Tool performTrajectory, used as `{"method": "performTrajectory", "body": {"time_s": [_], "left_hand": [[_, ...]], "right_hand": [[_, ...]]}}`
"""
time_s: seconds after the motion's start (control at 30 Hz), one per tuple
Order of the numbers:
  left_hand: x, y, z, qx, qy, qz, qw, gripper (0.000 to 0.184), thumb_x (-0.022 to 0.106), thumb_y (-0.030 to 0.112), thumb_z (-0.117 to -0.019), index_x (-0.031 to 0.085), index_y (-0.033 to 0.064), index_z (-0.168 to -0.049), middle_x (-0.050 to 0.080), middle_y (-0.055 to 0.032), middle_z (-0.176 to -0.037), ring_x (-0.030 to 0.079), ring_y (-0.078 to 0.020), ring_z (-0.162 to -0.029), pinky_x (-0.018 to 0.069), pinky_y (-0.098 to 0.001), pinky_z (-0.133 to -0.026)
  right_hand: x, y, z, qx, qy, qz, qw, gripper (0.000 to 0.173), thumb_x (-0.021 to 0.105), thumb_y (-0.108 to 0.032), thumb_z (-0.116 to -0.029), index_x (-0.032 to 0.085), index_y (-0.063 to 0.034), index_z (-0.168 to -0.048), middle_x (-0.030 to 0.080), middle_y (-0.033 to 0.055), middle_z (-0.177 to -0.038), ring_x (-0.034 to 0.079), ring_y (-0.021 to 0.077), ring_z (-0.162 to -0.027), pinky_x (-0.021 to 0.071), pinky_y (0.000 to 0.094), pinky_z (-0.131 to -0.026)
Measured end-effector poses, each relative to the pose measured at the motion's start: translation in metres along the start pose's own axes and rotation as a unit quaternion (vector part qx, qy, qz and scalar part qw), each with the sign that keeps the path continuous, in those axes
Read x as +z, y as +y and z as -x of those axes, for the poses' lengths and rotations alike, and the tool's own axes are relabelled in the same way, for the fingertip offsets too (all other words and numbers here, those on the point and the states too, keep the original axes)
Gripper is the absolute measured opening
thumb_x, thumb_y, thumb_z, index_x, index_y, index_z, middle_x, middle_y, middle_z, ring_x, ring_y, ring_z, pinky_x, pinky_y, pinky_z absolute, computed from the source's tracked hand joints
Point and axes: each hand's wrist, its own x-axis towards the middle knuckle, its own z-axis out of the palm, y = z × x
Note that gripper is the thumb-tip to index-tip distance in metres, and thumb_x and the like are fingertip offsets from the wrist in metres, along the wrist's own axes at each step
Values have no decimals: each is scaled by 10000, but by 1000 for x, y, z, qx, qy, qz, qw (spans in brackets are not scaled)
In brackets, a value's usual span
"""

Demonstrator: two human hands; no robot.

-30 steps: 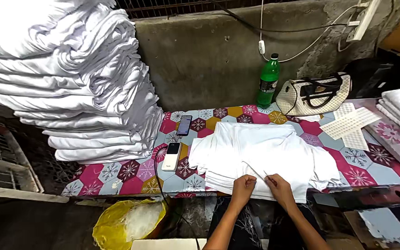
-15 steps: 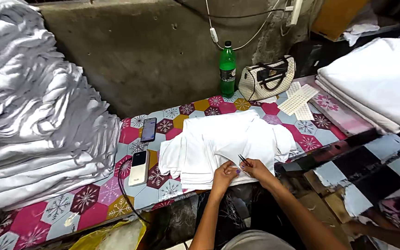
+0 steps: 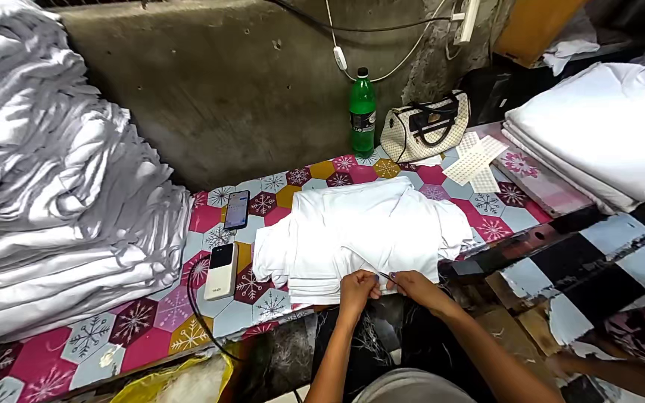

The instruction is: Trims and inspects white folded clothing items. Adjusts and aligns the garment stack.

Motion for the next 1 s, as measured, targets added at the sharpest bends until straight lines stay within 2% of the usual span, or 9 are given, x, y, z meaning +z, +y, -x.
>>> {"method": "performTrajectory", "body": {"time_s": [0.23,0.33,0.47,0.53,0.6,0.67,0.77,0.87,1.0], "left_hand": [[3,-5,-2,20,4,7,1000,101,624,8,-964,700,-56,-947,703,-56,-695,677,-109,-579,603,-274,-608],[0,-12,-1,20,-13,-42,999,97,635,22,-955,698,-48,-931,698,-58,-697,676,-114,-587,603,-285,-620],[-18,5,15,-14,-138,-399,906,255,653,230,-973,762,21,-1069,733,-160,-1087,689,-295,-1066,518,-529,-977],[-17,18,22,-27,-94,-446,890,327,631,228,-997,711,16,-1232,666,-207,-1270,625,-353,-1217,470,-545,-1067],[-15,25,16,-15,-29,-433,901,395,570,136,-1011,612,-22,-1370,613,-243,-1331,634,-364,-1180,486,-507,-1052],[-14,30,3,-7,-4,-408,913,487,553,78,-1003,499,-29,-1475,587,-252,-1358,648,-360,-1131,506,-486,-1022],[-14,34,-10,26,-7,-357,934,574,571,15,-967,417,-56,-1515,585,-252,-1367,665,-336,-1090,528,-447,-987],[-10,31,-13,47,-4,-302,952,557,586,-36,-938,464,-66,-1481,518,-256,-1472,619,-335,-1245,519,-426,-1045],[-5,16,-13,79,34,-220,972,599,577,-88,-909,446,-64,-1493,400,-244,-1584,526,-321,-1379,497,-423,-1079]], "right_hand": [[10,1,-20,3,10,-7,1000,381,393,-236,-1114,693,-19,-1024,478,-18,-686,439,102,-626,415,326,-659],[14,6,-21,-2,26,50,998,380,394,-224,-1111,697,-6,-1039,559,64,-764,523,187,-718,459,414,-743],[21,-9,-1,12,71,195,978,471,355,-364,-1119,665,-22,-1217,712,218,-1049,683,395,-1035,502,603,-914],[32,-5,-2,-35,169,233,957,475,553,-437,-1045,679,-17,-1226,733,208,-1047,714,401,-968,533,614,-843],[44,8,-20,-75,230,271,932,465,671,-396,-975,682,-20,-1249,734,195,-1111,728,401,-925,554,610,-786],[49,19,-39,-88,249,286,921,330,628,-252,-995,701,-21,-1219,724,193,-1142,728,399,-912,559,597,-764],[41,20,-45,-59,230,231,944,308,592,-237,-1020,721,-17,-1194,718,192,-1162,706,382,-1030,534,600,-871],[36,16,-43,-48,201,237,949,458,698,-382,-962,690,-21,-1245,702,197,-1196,698,388,-1039,526,615,-868],[47,31,-56,-92,259,275,921,295,610,-215,-984,721,-17,-1172,727,190,-1123,728,392,-901,550,600,-743]]}}
